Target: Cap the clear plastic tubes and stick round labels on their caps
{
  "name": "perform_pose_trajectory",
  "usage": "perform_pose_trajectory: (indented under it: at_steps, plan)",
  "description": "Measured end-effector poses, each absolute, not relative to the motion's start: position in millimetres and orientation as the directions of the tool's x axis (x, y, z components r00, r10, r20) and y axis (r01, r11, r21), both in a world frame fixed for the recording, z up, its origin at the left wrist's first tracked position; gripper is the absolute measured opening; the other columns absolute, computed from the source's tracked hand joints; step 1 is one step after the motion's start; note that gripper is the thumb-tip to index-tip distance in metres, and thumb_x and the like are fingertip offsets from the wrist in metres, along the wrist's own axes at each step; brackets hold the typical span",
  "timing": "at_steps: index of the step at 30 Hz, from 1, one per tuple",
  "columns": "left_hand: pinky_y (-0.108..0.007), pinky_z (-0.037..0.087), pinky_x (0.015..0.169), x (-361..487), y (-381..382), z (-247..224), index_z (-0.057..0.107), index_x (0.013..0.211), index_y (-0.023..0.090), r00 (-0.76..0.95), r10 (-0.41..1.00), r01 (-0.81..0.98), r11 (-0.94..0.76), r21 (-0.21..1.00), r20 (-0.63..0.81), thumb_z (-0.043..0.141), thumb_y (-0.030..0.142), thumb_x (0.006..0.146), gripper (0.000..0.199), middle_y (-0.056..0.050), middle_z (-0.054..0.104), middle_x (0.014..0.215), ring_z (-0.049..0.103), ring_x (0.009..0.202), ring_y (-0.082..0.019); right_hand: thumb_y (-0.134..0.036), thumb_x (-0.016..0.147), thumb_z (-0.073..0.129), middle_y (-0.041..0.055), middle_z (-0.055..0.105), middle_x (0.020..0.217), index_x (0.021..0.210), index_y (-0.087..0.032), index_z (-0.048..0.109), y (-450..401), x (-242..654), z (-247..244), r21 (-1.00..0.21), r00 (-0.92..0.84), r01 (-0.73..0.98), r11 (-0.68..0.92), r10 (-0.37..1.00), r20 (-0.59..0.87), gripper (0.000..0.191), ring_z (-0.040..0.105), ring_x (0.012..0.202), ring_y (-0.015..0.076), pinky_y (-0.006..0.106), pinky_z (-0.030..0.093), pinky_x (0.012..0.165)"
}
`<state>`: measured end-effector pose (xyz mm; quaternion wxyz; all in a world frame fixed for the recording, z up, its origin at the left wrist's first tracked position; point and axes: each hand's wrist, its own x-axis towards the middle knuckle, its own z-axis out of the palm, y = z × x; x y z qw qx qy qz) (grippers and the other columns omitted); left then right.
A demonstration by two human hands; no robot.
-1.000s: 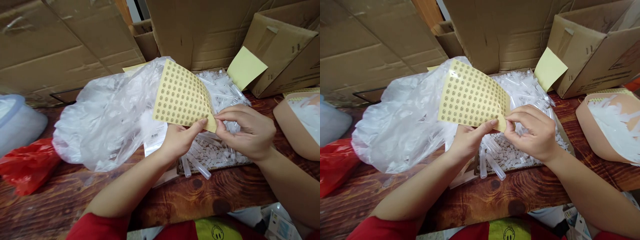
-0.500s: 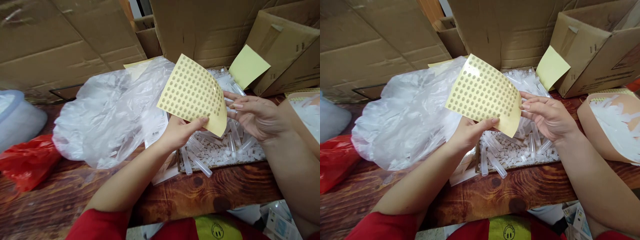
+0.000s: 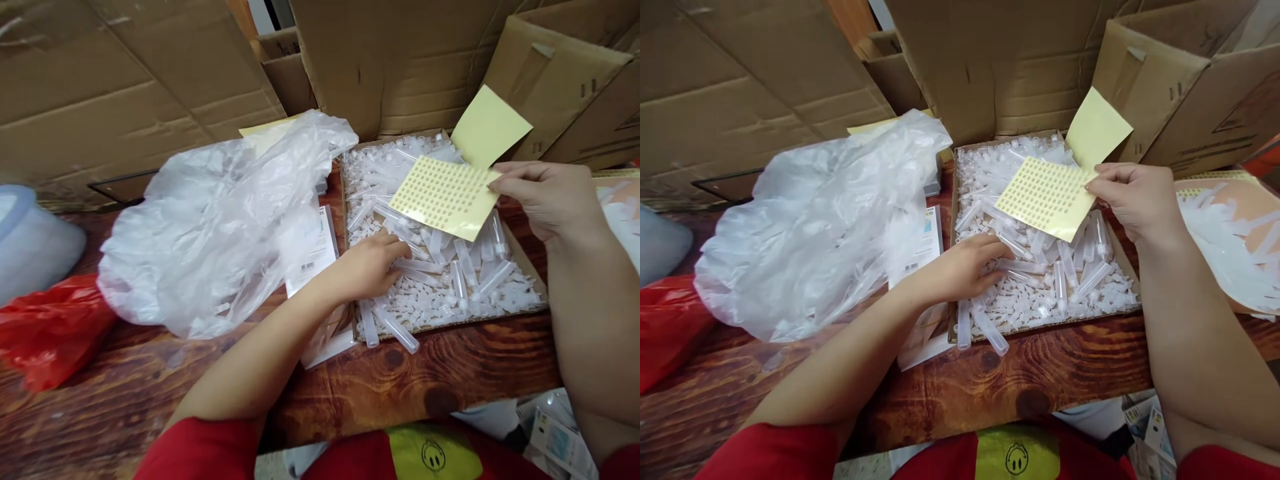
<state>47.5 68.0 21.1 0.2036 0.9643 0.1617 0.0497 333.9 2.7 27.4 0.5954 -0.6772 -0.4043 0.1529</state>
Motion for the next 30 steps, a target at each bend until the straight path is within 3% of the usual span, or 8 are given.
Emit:
perform_pose_trajectory:
  at_steps: [4, 9, 12, 15, 18, 23, 27, 30]
  plan:
    - [-0.041, 0.053, 0.089, 49.0, 65.3, 21.8, 0.068, 0.106, 0.014, 0.945, 0.326, 0.309, -0.877, 0.369, -0.016, 0.058, 0.011, 0.085, 0.023, -0.011, 0.07, 0.105, 0.064, 0.099, -0.027, -0.019, 0.079, 0.081, 0.0102, 0.076, 0.098, 0.078, -0.025, 0.078, 3.4, 348.6, 19.7, -0.781, 0.559, 0.624, 0.024, 0.684, 0.468, 0.006, 0.065, 0.122, 0.0359, 0.056, 0.051, 0.106]
    - [-0.041, 0.051, 0.09, 52.2, 62.7, 18.8, 0.071, 0.097, 0.014, 0.948, 0.318, 0.31, -0.895, 0.321, -0.029, 0.059, 0.011, 0.087, 0.016, -0.012, 0.07, 0.102, 0.063, 0.1, -0.027, -0.014, 0.084, 0.076, 0.0092, 0.071, 0.128, 0.085, -0.026, 0.077, -11.1, 324.5, 37.3, -0.64, 0.335, 0.742, 0.2, 0.716, 0.612, 0.012, 0.07, 0.11, 0.0308, 0.049, 0.058, 0.093]
    - [-0.042, 0.05, 0.092, 53.0, 64.2, 16.0, 0.07, 0.096, 0.013, 0.942, 0.335, 0.323, -0.894, 0.31, -0.014, 0.06, 0.012, 0.088, 0.013, -0.012, 0.07, 0.104, 0.061, 0.103, -0.028, -0.015, 0.08, 0.075, 0.0042, 0.076, 0.118, 0.078, -0.026, 0.076, -22.9, 301.5, 52.3, -0.599, 0.077, 0.735, 0.317, 0.839, 0.539, 0.011, 0.072, 0.106, 0.0268, 0.04, 0.06, 0.081]
    - [-0.042, 0.05, 0.094, 52.8, 66.3, 13.9, 0.069, 0.097, 0.014, 0.941, 0.339, 0.314, -0.888, 0.336, 0.018, 0.062, 0.015, 0.088, 0.011, -0.012, 0.071, 0.105, 0.061, 0.103, -0.028, -0.023, 0.079, 0.071, 0.0018, 0.078, 0.114, 0.075, -0.026, 0.076, -29.0, 281.6, 56.0, -0.609, -0.226, 0.689, 0.393, 0.915, 0.335, 0.007, 0.073, 0.104, 0.0239, 0.027, 0.053, 0.057]
    - [-0.041, 0.049, 0.092, 52.1, 66.7, 12.6, 0.067, 0.096, 0.014, 0.941, 0.334, 0.291, -0.88, 0.375, 0.055, 0.061, 0.016, 0.089, 0.009, -0.012, 0.071, 0.102, 0.061, 0.1, -0.027, -0.016, 0.075, 0.066, 0.0034, 0.078, 0.102, 0.069, -0.023, 0.072, -26.7, 264.6, 45.2, -0.561, -0.364, 0.733, 0.385, 0.919, 0.154, 0.011, 0.073, 0.096, 0.0211, 0.025, 0.05, 0.057]
    - [-0.036, 0.048, 0.082, 50.9, 64.6, 13.6, 0.066, 0.096, 0.015, 0.875, 0.475, 0.333, -0.733, 0.593, 0.096, 0.065, 0.027, 0.09, 0.013, -0.007, 0.068, 0.09, 0.06, 0.087, -0.022, -0.008, 0.069, 0.062, 0.001, 0.067, 0.074, 0.062, -0.021, 0.061, -20.2, 247.5, 28.5, -0.49, -0.364, 0.792, 0.365, 0.926, 0.1, 0.015, 0.063, 0.068, 0.0151, 0.027, 0.047, 0.06]
    - [-0.03, 0.045, 0.073, 53.3, 64.5, 13.3, 0.067, 0.093, 0.015, 0.767, 0.639, 0.23, -0.361, 0.904, 0.06, 0.076, 0.04, 0.082, 0.028, -0.002, 0.067, 0.084, 0.056, 0.075, -0.014, -0.009, 0.074, 0.06, -0.0001, 0.064, 0.073, 0.063, -0.02, 0.062, -24.6, 244.7, 36.0, -0.596, -0.271, 0.728, 0.339, 0.941, 0.204, 0.016, 0.059, 0.064, 0.012, 0.024, 0.044, 0.057]
    - [-0.028, 0.046, 0.071, 56.8, 62.8, 14.1, 0.067, 0.091, 0.015, 0.692, 0.722, 0.048, -0.078, 0.996, 0.023, 0.085, 0.044, 0.073, 0.039, -0.001, 0.067, 0.084, 0.057, 0.072, -0.012, -0.012, 0.075, 0.06, -0.0013, 0.064, 0.071, 0.066, -0.02, 0.065, -29.5, 241.8, 43.7, -0.694, -0.201, 0.644, 0.322, 0.946, 0.253, 0.014, 0.059, 0.064, 0.0113, 0.023, 0.044, 0.056]
